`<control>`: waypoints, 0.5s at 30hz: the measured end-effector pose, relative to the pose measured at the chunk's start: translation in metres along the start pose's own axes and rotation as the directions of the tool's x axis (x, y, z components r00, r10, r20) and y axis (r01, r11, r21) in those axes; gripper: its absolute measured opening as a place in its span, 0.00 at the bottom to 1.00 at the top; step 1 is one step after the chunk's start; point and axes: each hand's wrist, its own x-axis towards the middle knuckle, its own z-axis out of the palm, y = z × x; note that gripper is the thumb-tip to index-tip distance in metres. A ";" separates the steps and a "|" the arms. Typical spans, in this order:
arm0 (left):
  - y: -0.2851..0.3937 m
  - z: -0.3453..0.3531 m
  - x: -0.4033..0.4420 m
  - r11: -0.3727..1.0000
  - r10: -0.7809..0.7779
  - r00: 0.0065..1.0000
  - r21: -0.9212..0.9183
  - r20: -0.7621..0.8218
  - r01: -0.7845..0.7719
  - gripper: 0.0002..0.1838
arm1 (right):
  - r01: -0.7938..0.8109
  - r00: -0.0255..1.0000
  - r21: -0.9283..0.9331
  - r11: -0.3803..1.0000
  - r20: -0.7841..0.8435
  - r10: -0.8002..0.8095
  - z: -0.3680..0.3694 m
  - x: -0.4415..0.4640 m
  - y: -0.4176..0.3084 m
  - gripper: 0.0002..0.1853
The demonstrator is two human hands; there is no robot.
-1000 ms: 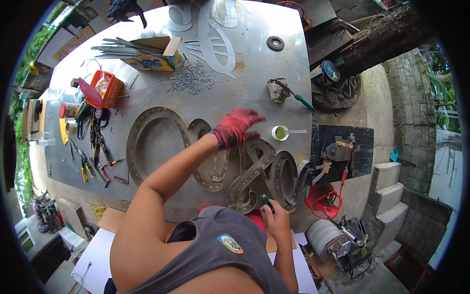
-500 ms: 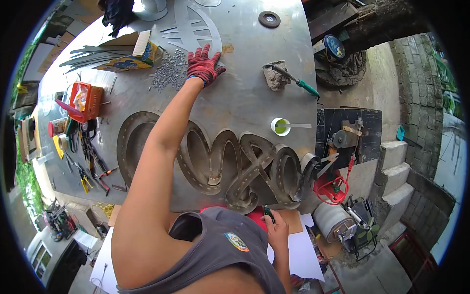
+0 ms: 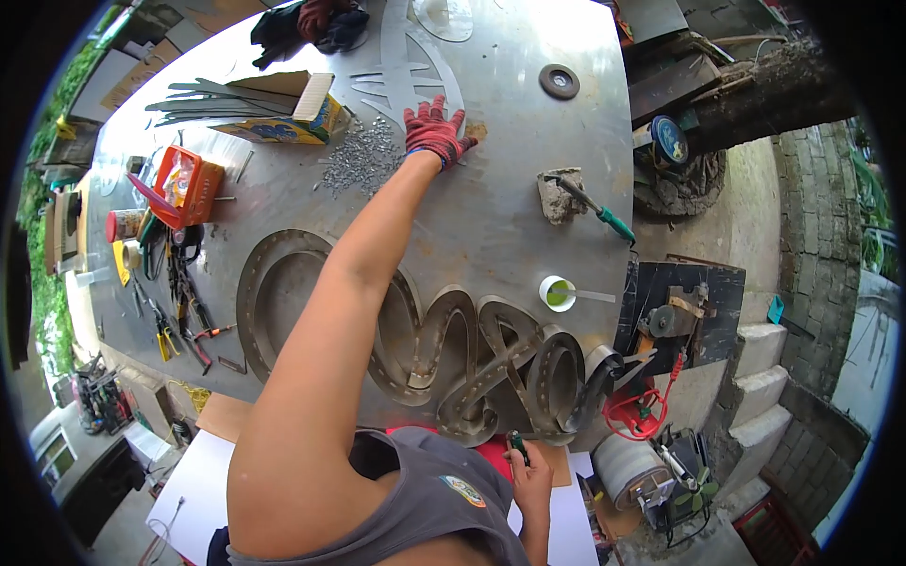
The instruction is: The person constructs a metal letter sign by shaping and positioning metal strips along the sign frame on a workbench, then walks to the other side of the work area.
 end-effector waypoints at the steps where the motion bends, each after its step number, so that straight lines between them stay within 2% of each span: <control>1: -0.001 0.001 -0.004 1.000 0.003 1.000 0.003 -0.005 -0.003 0.40 | 0.006 1.000 -0.005 1.000 -0.001 -0.006 0.000 0.001 0.004 0.11; 4: -0.003 0.002 -0.016 1.000 0.008 1.000 -0.004 -0.007 -0.008 0.40 | 0.003 1.000 0.058 0.998 0.005 -0.003 0.004 0.002 0.002 0.11; 5: -0.005 0.003 -0.020 1.000 0.015 1.000 -0.008 0.008 -0.015 0.40 | 0.027 1.000 0.006 1.000 0.016 -0.027 0.003 0.003 0.000 0.11; 9: -0.015 0.002 -0.043 0.999 0.029 0.999 -0.017 0.042 -0.029 0.40 | 0.073 0.997 0.037 0.997 0.023 -0.074 0.006 0.005 0.003 0.11; 15: -0.024 0.003 -0.062 0.999 0.044 0.998 0.006 0.043 -0.044 0.40 | 0.115 0.993 -0.010 0.993 0.014 -0.115 0.006 -0.001 0.004 0.10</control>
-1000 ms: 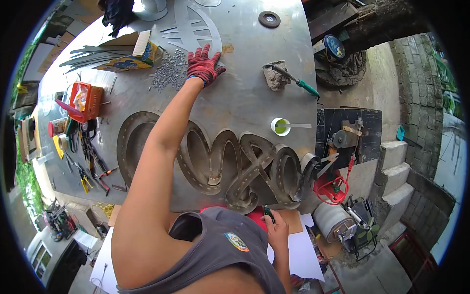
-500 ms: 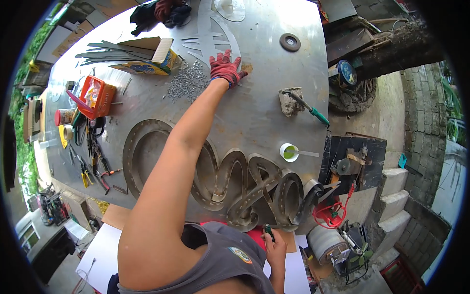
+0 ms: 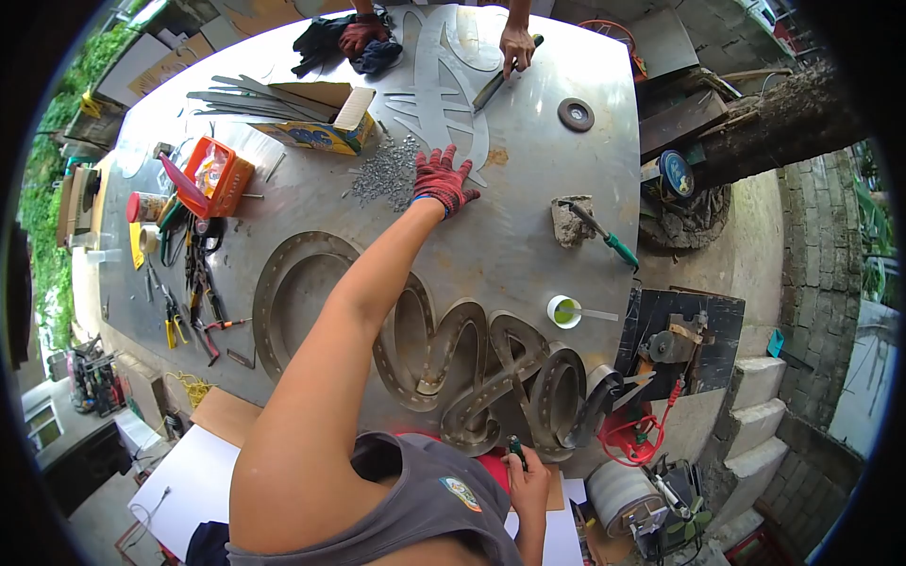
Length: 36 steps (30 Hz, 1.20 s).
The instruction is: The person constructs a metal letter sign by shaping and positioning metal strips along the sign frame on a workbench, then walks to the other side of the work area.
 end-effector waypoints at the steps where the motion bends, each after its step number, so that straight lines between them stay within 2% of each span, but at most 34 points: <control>1: 0.000 0.000 -0.001 1.000 0.005 1.000 0.001 0.013 -0.005 0.40 | 0.003 1.000 0.002 1.000 -0.009 -0.003 0.000 -0.001 0.000 0.10; 8: 0.002 0.001 -0.006 0.999 -0.037 0.999 -0.018 0.033 0.037 0.39 | 0.004 0.999 0.000 1.000 -0.032 -0.003 0.001 -0.011 -0.004 0.10; 11: 0.005 0.004 -0.025 0.997 -0.054 0.999 -0.052 -0.010 0.053 0.38 | 0.006 0.999 0.015 1.000 -0.047 -0.005 0.000 -0.015 -0.002 0.10; 14: 0.009 0.001 -0.071 0.983 -0.013 0.986 -0.183 -0.165 -0.018 0.34 | 0.052 0.997 -0.034 0.998 -0.057 -0.054 0.000 -0.017 0.005 0.10; 17: 0.010 -0.008 -0.125 0.965 -0.002 0.979 -0.259 -0.204 -0.051 0.33 | 0.083 0.995 -0.077 0.994 -0.056 -0.087 0.002 -0.020 0.002 0.10; 19: 0.009 -0.011 -0.159 0.947 -0.007 0.985 -0.317 -0.174 -0.050 0.32 | 0.062 0.996 -0.063 0.996 -0.054 -0.065 0.003 -0.025 -0.003 0.11; 25: 0.005 -0.034 -0.240 0.870 -0.043 0.987 -0.491 -0.157 -0.041 0.27 | 0.157 0.987 -0.085 0.984 -0.005 -0.158 0.009 -0.031 -0.005 0.11; 30: -0.005 -0.049 -0.279 0.814 -0.078 0.967 -0.575 -0.244 -0.080 0.24 | 0.266 0.964 -0.092 0.960 0.040 -0.263 0.020 -0.034 0.000 0.11; 32: -0.003 -0.059 -0.295 0.785 -0.067 0.955 -0.606 -0.290 -0.129 0.23 | 0.281 0.960 -0.100 0.955 0.034 -0.279 0.017 -0.041 0.000 0.11; 35: -0.004 -0.060 -0.319 0.752 -0.115 0.949 -0.650 -0.292 -0.109 0.21 | 0.290 0.955 -0.138 0.947 0.107 -0.277 0.015 -0.049 -0.006 0.11; 36: -0.007 -0.056 -0.327 0.749 -0.128 0.933 -0.649 -0.335 -0.130 0.20 | 0.297 0.952 -0.150 0.943 0.122 -0.281 0.014 -0.053 -0.009 0.10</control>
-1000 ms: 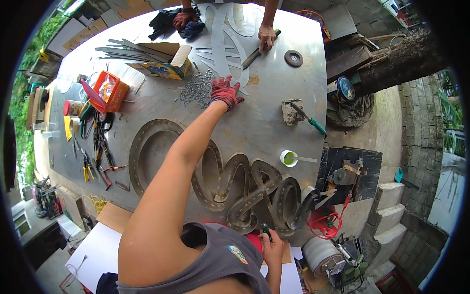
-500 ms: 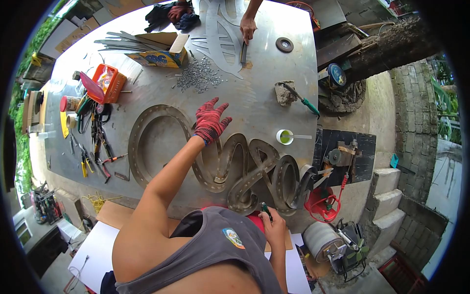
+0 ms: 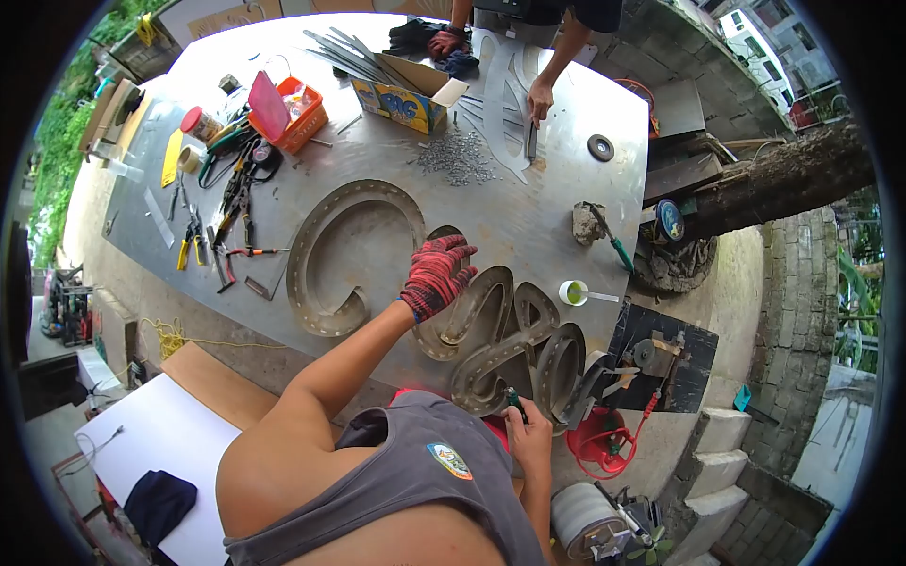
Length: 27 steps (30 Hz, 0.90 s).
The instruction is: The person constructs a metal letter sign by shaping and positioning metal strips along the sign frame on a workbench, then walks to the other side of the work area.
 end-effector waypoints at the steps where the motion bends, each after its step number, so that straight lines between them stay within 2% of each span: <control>1: 0.001 -0.003 -0.009 1.000 -0.006 1.000 0.005 -0.018 0.006 0.20 | 0.010 1.000 -0.011 1.000 0.018 -0.010 -0.001 -0.002 -0.002 0.10; 3: 0.007 -0.013 -0.031 0.997 -0.075 0.997 -0.019 0.002 0.075 0.19 | 0.047 0.998 0.001 0.999 0.032 -0.047 -0.002 -0.006 0.006 0.10; 4: 0.003 -0.007 -0.042 0.998 -0.064 0.997 -0.023 -0.042 0.063 0.20 | 0.072 0.997 0.021 0.997 0.029 -0.073 -0.002 -0.008 0.013 0.10; 8: 0.015 -0.012 -0.082 0.995 -0.091 0.994 -0.042 -0.058 0.088 0.19 | 0.120 0.989 0.016 0.993 0.083 -0.121 -0.009 -0.018 0.017 0.10; 14: 0.065 -0.013 -0.136 0.996 -0.062 0.997 -0.071 -0.049 0.059 0.19 | 0.235 0.961 0.025 0.972 0.143 -0.236 -0.032 -0.038 0.043 0.10; 16: 0.085 -0.009 -0.154 0.994 -0.080 0.997 -0.073 0.012 0.081 0.19 | 0.252 0.955 0.078 0.965 0.140 -0.261 -0.042 -0.046 0.063 0.10; 21: 0.137 0.032 -0.211 0.996 -0.046 0.998 -0.069 0.038 0.048 0.19 | 0.284 0.951 0.126 0.951 0.093 -0.296 -0.077 -0.080 0.112 0.11; 24: 0.162 0.061 -0.243 0.998 -0.060 0.965 0.051 0.255 0.049 0.22 | 0.278 0.956 0.132 0.951 0.058 -0.287 -0.096 -0.099 0.143 0.11; 27: 0.189 0.070 -0.270 0.998 -0.034 0.947 0.059 0.318 0.016 0.22 | 0.290 0.954 0.150 0.945 0.035 -0.299 -0.107 -0.116 0.165 0.10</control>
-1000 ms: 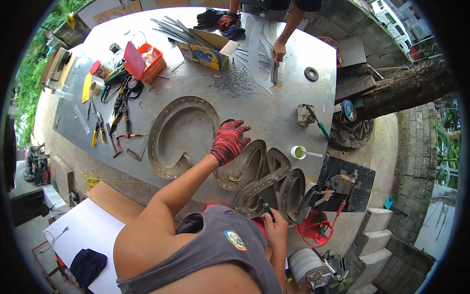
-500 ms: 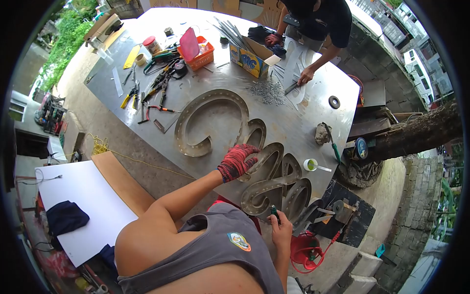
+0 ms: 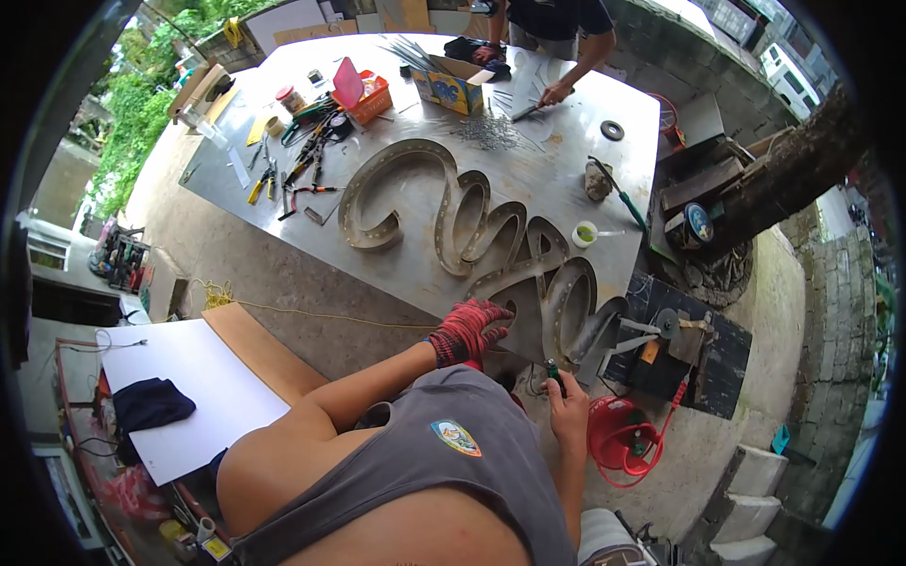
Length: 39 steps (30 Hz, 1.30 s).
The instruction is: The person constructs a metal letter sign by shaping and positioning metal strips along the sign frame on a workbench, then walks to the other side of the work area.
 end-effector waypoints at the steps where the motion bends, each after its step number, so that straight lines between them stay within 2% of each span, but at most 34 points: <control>1: 0.005 0.005 -0.007 1.000 0.004 1.000 -0.017 -0.012 -0.004 0.22 | -0.008 1.000 0.000 1.000 -0.009 0.008 -0.003 -0.007 -0.003 0.10; 2: 0.008 0.011 -0.013 1.000 0.021 1.000 -0.022 0.006 -0.021 0.22 | -0.021 0.999 -0.001 1.000 -0.030 0.021 -0.006 -0.014 -0.005 0.10; 5: 0.011 0.028 -0.026 0.999 0.039 0.991 0.014 -0.130 -0.038 0.20 | 0.024 1.000 -0.046 0.999 -0.004 -0.024 -0.014 -0.027 -0.008 0.11; 11: 0.022 0.033 -0.038 0.999 0.036 0.992 0.035 -0.124 -0.032 0.19 | 0.079 0.997 -0.038 0.996 -0.008 -0.080 -0.020 -0.042 0.009 0.11; 24: 0.026 0.044 -0.065 0.997 0.027 0.998 0.076 -0.060 -0.022 0.19 | 0.076 0.997 -0.010 0.997 0.024 -0.075 -0.018 -0.062 0.014 0.10; 26: 0.023 0.044 -0.067 0.994 -0.028 1.000 0.110 0.008 0.027 0.21 | 0.067 0.997 0.006 0.998 0.045 -0.067 -0.017 -0.063 0.013 0.11; 39: 0.028 0.042 -0.072 0.990 0.001 1.000 0.141 -0.014 0.001 0.19 | 0.065 0.996 0.022 0.998 0.054 -0.066 -0.022 -0.062 0.007 0.11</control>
